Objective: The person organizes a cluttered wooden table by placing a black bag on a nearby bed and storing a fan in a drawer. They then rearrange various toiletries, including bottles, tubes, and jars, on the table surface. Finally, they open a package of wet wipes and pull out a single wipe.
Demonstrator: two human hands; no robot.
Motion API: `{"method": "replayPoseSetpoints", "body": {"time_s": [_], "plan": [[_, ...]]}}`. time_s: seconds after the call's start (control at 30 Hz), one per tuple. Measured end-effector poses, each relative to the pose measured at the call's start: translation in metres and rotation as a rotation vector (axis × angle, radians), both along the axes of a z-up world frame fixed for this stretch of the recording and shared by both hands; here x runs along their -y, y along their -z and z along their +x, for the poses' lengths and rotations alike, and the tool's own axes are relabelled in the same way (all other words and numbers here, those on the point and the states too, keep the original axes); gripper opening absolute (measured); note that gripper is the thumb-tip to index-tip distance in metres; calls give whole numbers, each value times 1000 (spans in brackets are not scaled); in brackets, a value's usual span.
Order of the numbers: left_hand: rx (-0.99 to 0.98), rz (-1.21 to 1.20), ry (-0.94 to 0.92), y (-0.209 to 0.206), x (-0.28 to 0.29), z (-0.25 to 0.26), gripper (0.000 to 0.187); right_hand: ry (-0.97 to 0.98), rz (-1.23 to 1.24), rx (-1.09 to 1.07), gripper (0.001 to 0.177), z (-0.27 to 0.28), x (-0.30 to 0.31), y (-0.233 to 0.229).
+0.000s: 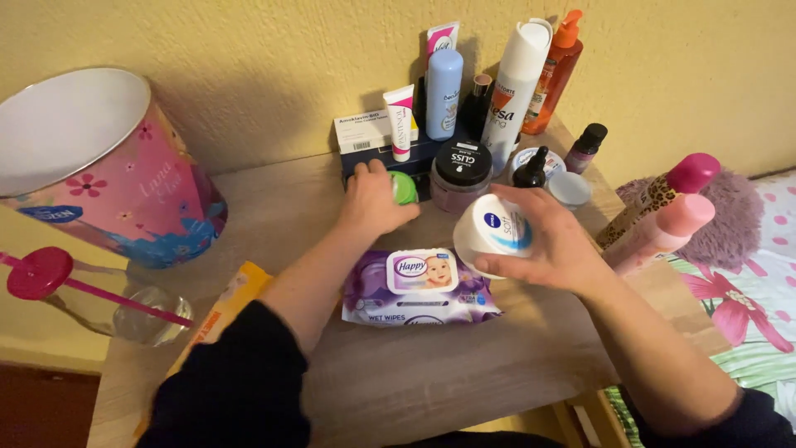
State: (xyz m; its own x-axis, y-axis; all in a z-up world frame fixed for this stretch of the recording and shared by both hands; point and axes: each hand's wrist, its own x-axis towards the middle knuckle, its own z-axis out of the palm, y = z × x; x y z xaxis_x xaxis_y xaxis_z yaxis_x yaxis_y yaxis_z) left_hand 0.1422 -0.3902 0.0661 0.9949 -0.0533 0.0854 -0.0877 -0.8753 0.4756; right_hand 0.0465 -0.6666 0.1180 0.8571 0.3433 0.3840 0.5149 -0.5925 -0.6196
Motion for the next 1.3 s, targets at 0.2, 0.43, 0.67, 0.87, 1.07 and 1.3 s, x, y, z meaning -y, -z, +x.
{"method": "replayPoseSetpoints", "body": {"time_s": [0.2, 0.43, 0.67, 0.87, 1.07, 1.3], "plan": [[-238, 270, 97, -25, -38, -4, 94, 38, -32, -51, 107, -3, 15, 13], [-124, 118, 270, -74, 36, 3, 87, -131, 43, -41, 102, -2, 9, 14], [79, 9, 226, -23, 99, 47, 93, -223, 63, -78, 100, -8, 6, -7], [65, -64, 259, -78, 55, 15, 100, -223, 51, -101, 101, -6, 12, -6], [1, 47, 112, -128, -60, 17, 97, -244, 50, -165, 103, 0, 11, -7], [27, 71, -228, -54, -130, 94, 107, -233, 40, -154, 102, 6, 7, -10]]}}
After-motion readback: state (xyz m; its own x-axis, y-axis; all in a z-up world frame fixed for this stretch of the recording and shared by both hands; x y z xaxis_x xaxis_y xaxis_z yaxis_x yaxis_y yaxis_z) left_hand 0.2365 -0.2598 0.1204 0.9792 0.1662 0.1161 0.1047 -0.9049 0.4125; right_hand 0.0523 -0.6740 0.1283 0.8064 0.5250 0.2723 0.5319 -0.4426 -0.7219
